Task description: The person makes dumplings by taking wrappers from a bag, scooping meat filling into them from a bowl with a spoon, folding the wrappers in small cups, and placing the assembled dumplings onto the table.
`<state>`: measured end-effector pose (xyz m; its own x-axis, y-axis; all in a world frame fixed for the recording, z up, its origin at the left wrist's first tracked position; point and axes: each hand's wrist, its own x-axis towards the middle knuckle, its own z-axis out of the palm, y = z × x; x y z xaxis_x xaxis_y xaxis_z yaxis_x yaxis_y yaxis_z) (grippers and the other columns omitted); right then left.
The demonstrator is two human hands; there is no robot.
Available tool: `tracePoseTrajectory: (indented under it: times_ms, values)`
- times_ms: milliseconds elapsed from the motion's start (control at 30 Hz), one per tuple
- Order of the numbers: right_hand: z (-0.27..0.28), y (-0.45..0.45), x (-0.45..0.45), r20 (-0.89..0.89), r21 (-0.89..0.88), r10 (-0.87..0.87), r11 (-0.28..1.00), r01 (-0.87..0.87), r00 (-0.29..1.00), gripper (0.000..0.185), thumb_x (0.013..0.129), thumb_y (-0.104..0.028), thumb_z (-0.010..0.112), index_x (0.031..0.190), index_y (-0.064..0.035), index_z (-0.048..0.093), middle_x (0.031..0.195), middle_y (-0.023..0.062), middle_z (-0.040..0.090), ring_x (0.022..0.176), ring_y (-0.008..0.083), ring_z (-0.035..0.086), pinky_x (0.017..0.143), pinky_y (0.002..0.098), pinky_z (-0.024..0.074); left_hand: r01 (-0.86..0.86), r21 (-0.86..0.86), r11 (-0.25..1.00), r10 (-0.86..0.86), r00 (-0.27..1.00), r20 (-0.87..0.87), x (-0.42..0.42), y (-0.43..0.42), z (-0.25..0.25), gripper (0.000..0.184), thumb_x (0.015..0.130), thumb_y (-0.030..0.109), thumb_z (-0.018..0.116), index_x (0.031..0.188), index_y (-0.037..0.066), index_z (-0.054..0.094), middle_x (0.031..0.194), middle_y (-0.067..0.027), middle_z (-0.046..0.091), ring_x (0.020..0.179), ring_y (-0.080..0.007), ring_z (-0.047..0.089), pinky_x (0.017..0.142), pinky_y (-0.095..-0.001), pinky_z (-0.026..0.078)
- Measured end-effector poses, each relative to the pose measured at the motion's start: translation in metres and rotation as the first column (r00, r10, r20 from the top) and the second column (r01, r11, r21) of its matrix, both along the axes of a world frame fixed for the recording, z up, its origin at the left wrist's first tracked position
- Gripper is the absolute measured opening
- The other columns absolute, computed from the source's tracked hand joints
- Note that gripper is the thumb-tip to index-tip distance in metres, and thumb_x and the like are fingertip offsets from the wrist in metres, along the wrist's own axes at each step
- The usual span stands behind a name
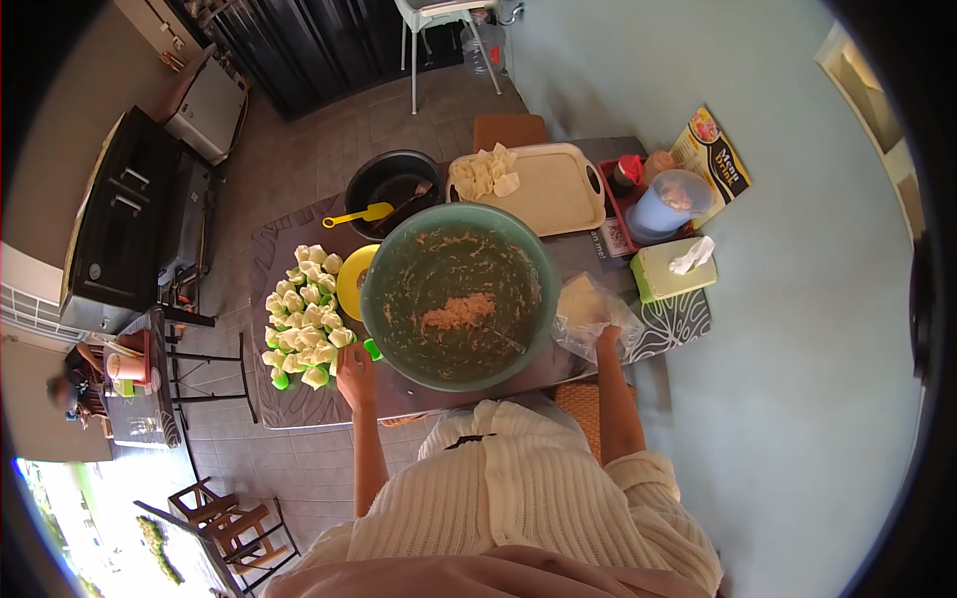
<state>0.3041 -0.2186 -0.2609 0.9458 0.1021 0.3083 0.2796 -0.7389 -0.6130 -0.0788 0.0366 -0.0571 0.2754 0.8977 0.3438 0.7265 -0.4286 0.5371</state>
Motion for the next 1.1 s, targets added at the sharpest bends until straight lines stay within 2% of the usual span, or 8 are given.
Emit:
tracePoseTrajectory:
  times_ms: [233,300,333,400,533,600,733,1100]
  values:
    - [-0.028,0.000,0.014,-0.109,0.142,-0.132,0.979,0.146,0.985,0.028,0.078,-0.016,0.059,0.090,0.0092,0.055,0.086,0.0244,0.059,0.083,0.0385,0.057,0.069,0.0410,0.0459,0.043,0.058,0.997,-0.048,0.995,0.089,0.034,0.004,0.046,0.009,0.080,0.002,0.052,0.087,0.003,0.057,0.082,-0.0104,0.058,0.066,-0.0232,0.058,0.058,-0.0330,0.046]
    - [-0.111,-0.008,0.041,0.193,0.051,-0.240,0.971,0.235,0.951,0.028,0.080,-0.017,0.058,0.087,0.0102,0.057,0.073,0.0163,0.060,0.065,0.0324,0.058,0.057,0.0347,0.0460,0.152,0.125,0.980,-0.171,0.972,0.160,0.049,0.003,0.059,0.011,0.079,-0.001,0.052,0.088,0.003,0.058,0.081,-0.0102,0.058,0.067,-0.0227,0.058,0.059,-0.0321,0.045]
    - [-0.069,-0.040,0.055,0.195,0.053,-0.253,0.967,0.248,0.947,0.028,0.080,-0.017,0.058,0.087,0.0102,0.057,0.073,0.0163,0.060,0.065,0.0324,0.058,0.057,0.0347,0.0460,0.170,0.129,0.977,-0.192,0.965,0.177,0.058,0.001,0.065,0.013,0.079,-0.003,0.051,0.089,0.002,0.058,0.080,-0.0096,0.058,0.067,-0.0222,0.057,0.059,-0.0322,0.045]
    - [0.029,-0.035,0.022,-0.595,0.448,0.264,0.893,0.041,0.759,0.027,0.078,-0.017,0.061,0.088,0.0086,0.059,0.066,0.0078,0.056,0.057,0.0185,0.053,0.051,0.0277,0.0422,0.246,0.166,0.955,-0.280,0.934,0.222,0.079,-0.002,0.069,0.014,0.078,-0.004,0.051,0.089,0.002,0.058,0.080,-0.0096,0.059,0.066,-0.0216,0.057,0.058,-0.0313,0.045]
    - [0.150,-0.037,-0.014,-0.573,0.716,0.341,0.651,0.252,0.745,0.022,0.078,-0.016,0.062,0.084,0.0048,0.061,0.063,0.0006,0.052,0.055,0.0065,0.046,0.047,0.0217,0.0359,0.447,-0.045,0.893,-0.399,0.835,0.378,0.122,-0.035,0.092,0.014,0.079,-0.003,0.053,0.090,0.003,0.059,0.083,-0.0082,0.061,0.071,-0.0166,0.059,0.056,-0.0260,0.045]
    - [0.196,-0.040,-0.026,-0.477,0.576,0.184,0.804,0.147,0.859,0.013,0.082,-0.013,0.059,0.086,-0.0013,0.060,0.064,-0.0031,0.054,0.050,0.0037,0.044,0.045,0.0186,0.0324,0.637,-0.223,0.737,-0.472,0.723,0.505,0.140,-0.051,0.091,0.013,0.081,0.000,0.054,0.092,0.004,0.059,0.088,-0.0070,0.062,0.079,-0.0143,0.060,0.059,-0.0244,0.046]
    - [0.293,-0.023,-0.064,-0.436,0.738,0.383,0.670,0.079,0.815,0.014,0.082,-0.010,0.059,0.091,0.0011,0.060,0.070,-0.0006,0.058,0.057,0.0043,0.050,0.051,0.0180,0.0383,0.894,-0.284,0.347,-0.548,0.439,0.712,0.172,-0.083,0.092,0.024,0.082,0.003,0.056,0.106,0.003,0.057,0.102,-0.0077,0.061,0.092,-0.0153,0.060,0.072,-0.0257,0.049]
    - [0.368,0.041,-0.120,-0.155,0.971,0.873,0.222,-0.092,0.463,0.030,0.079,-0.002,0.061,0.108,0.0055,0.057,0.090,0.0072,0.062,0.081,0.0111,0.058,0.073,0.0231,0.0464,0.908,-0.220,0.356,-0.516,0.387,0.764,0.159,-0.101,0.167,0.045,0.080,-0.001,0.060,0.122,0.000,0.047,0.110,-0.0130,0.059,0.095,-0.0136,0.058,0.080,-0.0255,0.048]
